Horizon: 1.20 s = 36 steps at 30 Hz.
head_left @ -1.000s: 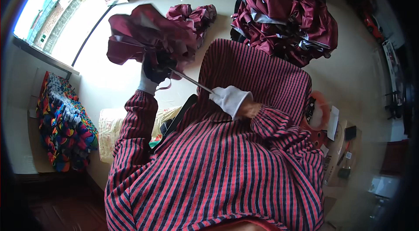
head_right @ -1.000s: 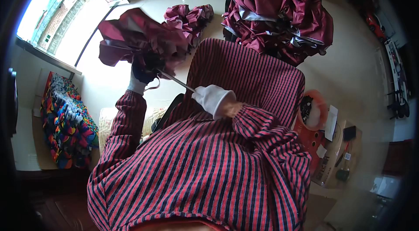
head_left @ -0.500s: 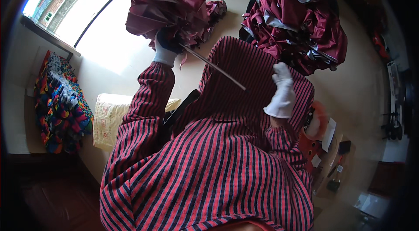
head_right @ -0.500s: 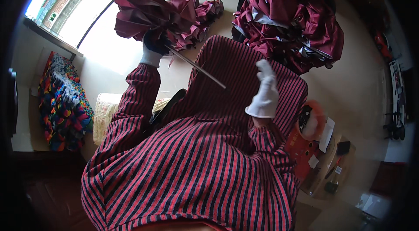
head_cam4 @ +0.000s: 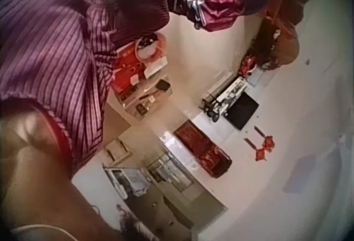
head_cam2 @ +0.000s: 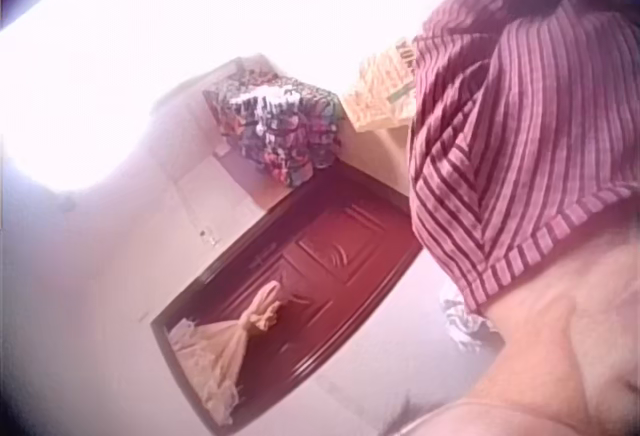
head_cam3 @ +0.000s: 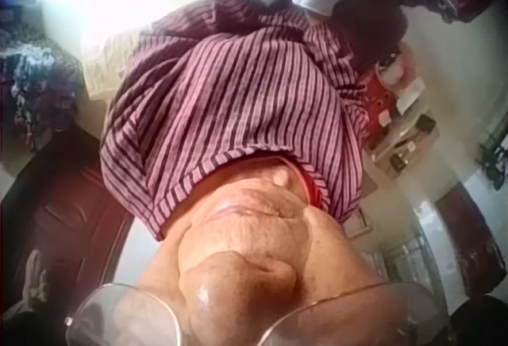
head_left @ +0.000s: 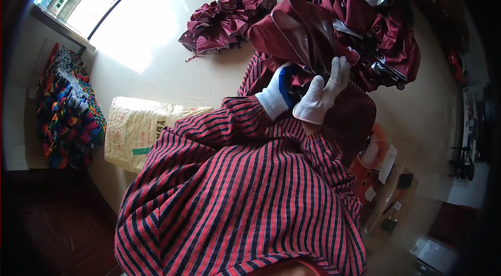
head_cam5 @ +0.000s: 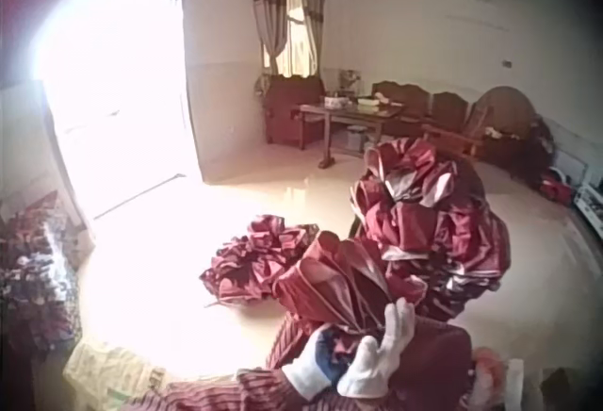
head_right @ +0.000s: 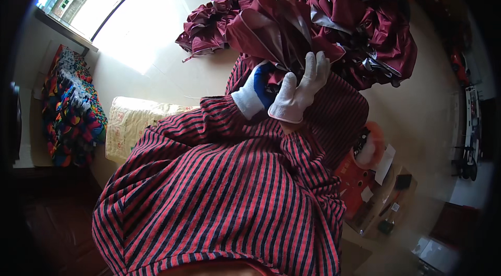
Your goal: The person puts on gloves, picks up an umbrella from a pile, and opens it to apply glue to the ribs with a glue gun. They then close the umbrella, set it aside, and repeat the process with a second umbrella.
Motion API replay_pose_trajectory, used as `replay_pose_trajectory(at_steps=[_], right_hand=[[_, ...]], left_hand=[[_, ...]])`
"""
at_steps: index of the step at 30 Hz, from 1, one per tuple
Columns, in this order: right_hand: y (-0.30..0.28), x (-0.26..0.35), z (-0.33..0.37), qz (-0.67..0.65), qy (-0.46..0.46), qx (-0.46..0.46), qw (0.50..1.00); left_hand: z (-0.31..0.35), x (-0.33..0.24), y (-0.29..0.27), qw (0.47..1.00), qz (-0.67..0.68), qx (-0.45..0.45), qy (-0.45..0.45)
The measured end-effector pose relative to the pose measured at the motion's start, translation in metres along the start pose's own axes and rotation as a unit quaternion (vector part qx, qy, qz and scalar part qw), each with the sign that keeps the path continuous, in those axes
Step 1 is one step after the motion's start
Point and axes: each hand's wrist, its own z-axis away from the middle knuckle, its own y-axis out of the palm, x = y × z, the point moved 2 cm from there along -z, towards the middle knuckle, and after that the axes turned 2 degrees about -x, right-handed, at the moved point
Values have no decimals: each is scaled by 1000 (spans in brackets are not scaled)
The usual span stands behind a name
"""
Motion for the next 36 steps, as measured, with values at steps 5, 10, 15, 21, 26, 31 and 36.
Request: replay_pose_trajectory(at_steps=[5,10,15,21,26,31,36], right_hand=[[-35,-10,-5,-84,81,11,993],[-36,-15,-13,-171,135,38,975],[-13,-33,-35,-489,312,-66,812],[-8,-40,-57,-630,357,-77,685],[-15,-43,-57,-619,292,-37,728],[-22,-46,-54,-631,296,-41,716],[-37,-33,-69,-795,303,-6,526]], left_hand=[[-54,-25,-74,993,43,112,-17],[-126,9,-253,992,49,-109,35],[-114,26,-207,953,53,-289,-68],[-35,-103,7,893,-253,265,261],[-38,-92,33,846,-297,301,323],[-2,-94,56,820,-183,440,316],[11,-89,63,819,-160,442,329]])
